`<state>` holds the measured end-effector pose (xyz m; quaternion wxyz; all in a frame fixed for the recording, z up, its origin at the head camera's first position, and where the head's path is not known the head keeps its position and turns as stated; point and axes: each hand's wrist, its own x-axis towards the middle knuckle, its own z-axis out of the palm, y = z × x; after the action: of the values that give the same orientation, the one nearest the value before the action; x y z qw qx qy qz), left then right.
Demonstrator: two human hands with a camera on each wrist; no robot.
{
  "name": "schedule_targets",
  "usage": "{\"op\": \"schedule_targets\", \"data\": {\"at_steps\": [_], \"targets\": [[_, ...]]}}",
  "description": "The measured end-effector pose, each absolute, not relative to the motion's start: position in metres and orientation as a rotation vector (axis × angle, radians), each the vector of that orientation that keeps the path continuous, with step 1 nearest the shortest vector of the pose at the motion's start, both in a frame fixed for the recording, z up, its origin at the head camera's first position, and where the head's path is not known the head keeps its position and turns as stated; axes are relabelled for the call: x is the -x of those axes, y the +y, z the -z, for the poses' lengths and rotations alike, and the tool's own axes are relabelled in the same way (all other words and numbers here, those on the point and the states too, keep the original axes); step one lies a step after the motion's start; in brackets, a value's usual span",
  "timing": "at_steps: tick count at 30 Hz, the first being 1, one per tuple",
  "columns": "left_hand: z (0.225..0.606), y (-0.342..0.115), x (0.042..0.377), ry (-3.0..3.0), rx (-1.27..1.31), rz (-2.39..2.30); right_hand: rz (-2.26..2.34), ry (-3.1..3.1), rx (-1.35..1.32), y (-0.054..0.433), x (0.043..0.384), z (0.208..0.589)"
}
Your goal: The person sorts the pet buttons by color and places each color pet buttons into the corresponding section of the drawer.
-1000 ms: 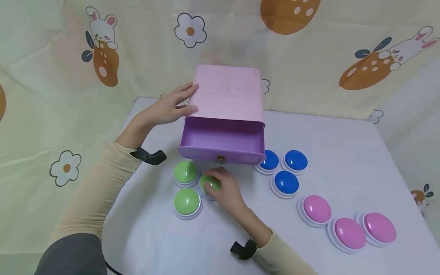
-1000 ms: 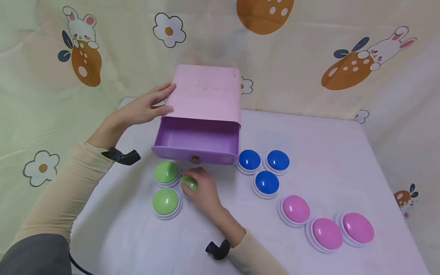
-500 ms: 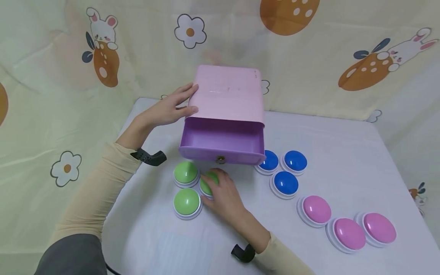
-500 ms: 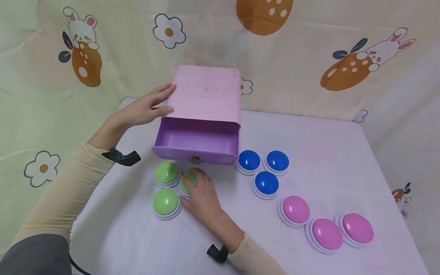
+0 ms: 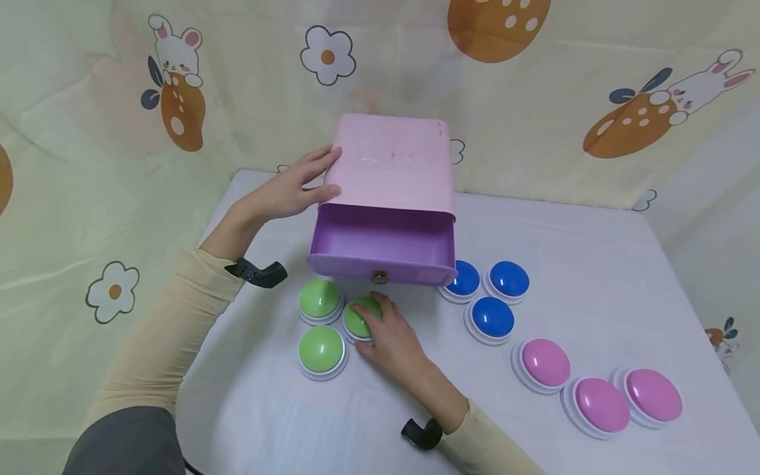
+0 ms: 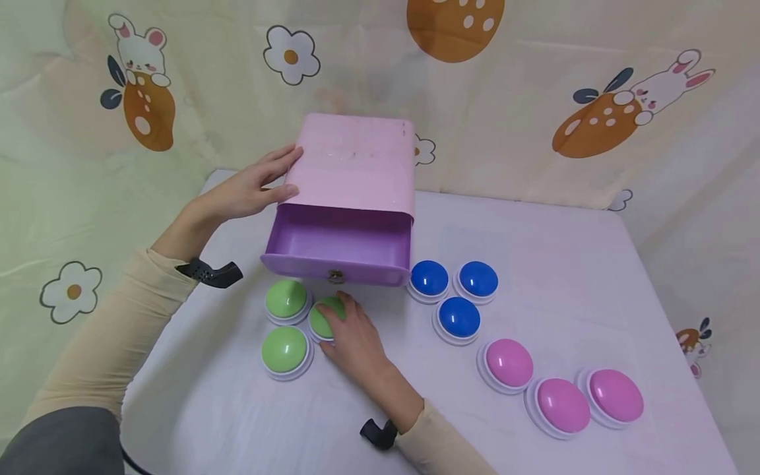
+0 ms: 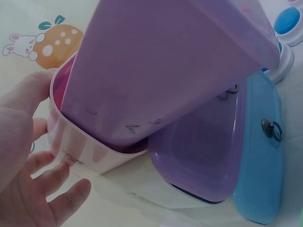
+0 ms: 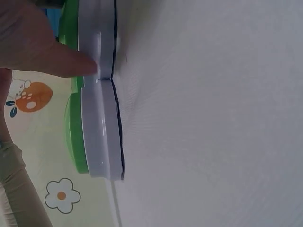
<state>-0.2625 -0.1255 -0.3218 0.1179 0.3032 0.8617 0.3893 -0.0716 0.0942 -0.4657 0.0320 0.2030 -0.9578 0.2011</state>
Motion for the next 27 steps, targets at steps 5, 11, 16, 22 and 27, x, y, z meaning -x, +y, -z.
{"op": "schedule_targets", "data": {"at_steps": [5, 11, 16, 22, 27], "targets": [[0.3223, -0.1255, 0.2615, 2.536, -0.894, -1.13, -0.645, -2.966, -0.659, 0.097, 0.0708, 0.4655], [0.3224, -0.1251, 0.2601, 2.549, -0.89, -1.126, -0.647, -2.985, -0.683, 0.0992, 0.071, 0.4655], [0.3228, -0.1256, 0.2605, 2.559, -0.883, -1.124, -0.662, -3.003, -0.684, 0.1002, 0.0725, 0.4653], [0.3225, -0.1246, 0.2607, 2.527, -0.885, -1.157, -0.66, -3.003, -0.684, 0.1016, 0.0735, 0.4676], [0.3214, -0.1245, 0.2592, 2.531, -0.897, -1.147, -0.687, -2.997, -0.692, 0.1023, 0.0733, 0.4677]]}}
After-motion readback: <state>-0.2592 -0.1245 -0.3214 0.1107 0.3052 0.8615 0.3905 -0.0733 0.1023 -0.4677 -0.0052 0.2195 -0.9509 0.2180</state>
